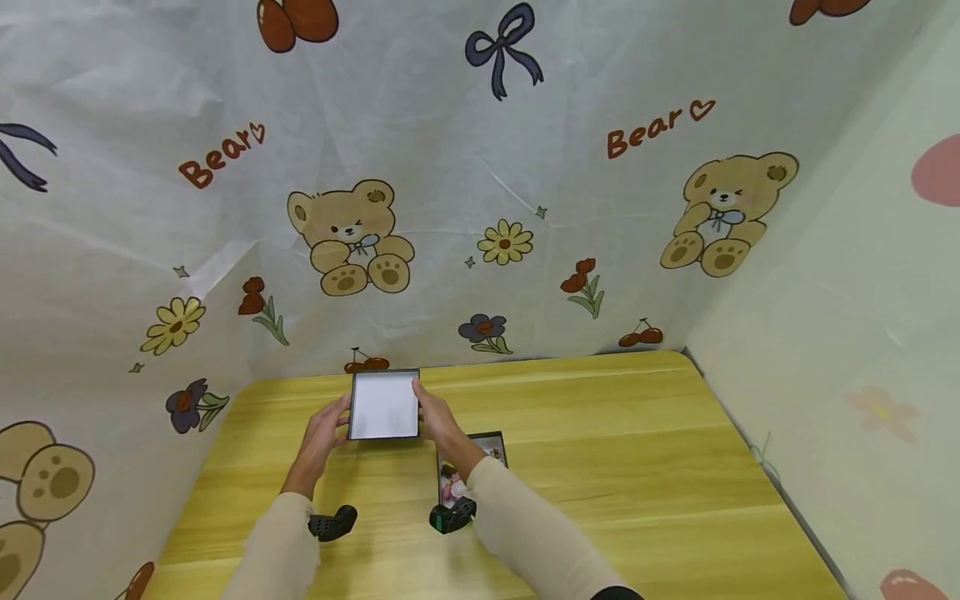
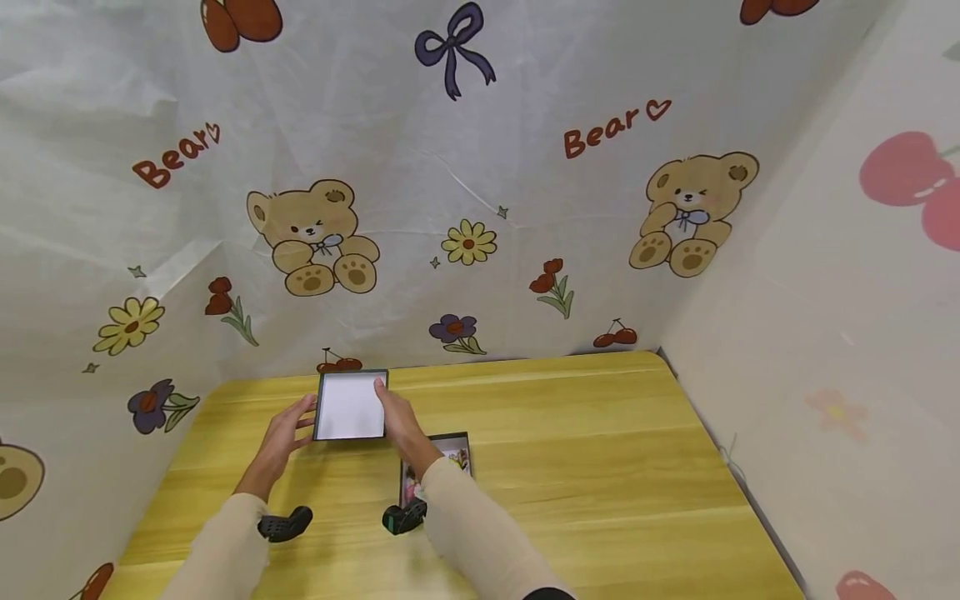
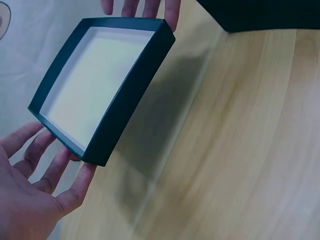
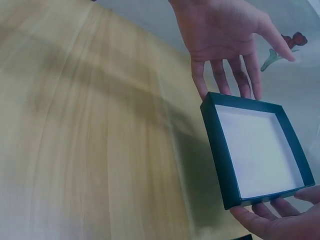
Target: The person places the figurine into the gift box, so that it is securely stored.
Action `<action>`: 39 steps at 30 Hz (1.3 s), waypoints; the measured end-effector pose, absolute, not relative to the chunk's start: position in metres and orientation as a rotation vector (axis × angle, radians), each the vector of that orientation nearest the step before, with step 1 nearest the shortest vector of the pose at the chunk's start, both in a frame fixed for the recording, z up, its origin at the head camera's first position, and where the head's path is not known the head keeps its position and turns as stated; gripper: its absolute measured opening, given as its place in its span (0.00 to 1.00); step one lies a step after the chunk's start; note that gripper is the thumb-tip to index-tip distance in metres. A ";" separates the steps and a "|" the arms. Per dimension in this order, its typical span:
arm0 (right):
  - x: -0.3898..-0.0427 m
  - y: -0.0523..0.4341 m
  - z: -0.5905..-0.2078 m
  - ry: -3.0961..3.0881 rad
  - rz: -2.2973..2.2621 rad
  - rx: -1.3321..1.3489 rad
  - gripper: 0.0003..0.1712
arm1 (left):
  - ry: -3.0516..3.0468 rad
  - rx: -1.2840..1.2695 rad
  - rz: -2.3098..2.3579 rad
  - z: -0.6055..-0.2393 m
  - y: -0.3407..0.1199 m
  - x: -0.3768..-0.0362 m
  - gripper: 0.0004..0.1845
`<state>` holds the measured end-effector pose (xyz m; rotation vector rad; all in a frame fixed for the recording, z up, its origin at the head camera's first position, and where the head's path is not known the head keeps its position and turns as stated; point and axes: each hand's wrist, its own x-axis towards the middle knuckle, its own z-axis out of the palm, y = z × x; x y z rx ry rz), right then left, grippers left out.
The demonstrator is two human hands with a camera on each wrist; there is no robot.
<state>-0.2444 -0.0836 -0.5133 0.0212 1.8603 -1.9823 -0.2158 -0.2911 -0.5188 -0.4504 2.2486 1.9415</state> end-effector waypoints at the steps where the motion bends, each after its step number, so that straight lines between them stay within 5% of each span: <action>1: -0.244 -0.081 -0.512 1.860 -1.989 0.011 0.48 | 2.250 -0.446 1.946 -0.518 -0.289 -0.216 0.44; 39: -0.229 -0.004 -0.502 1.995 -2.162 -0.040 0.39 | 2.243 -0.200 2.176 -0.501 -0.199 -0.212 0.35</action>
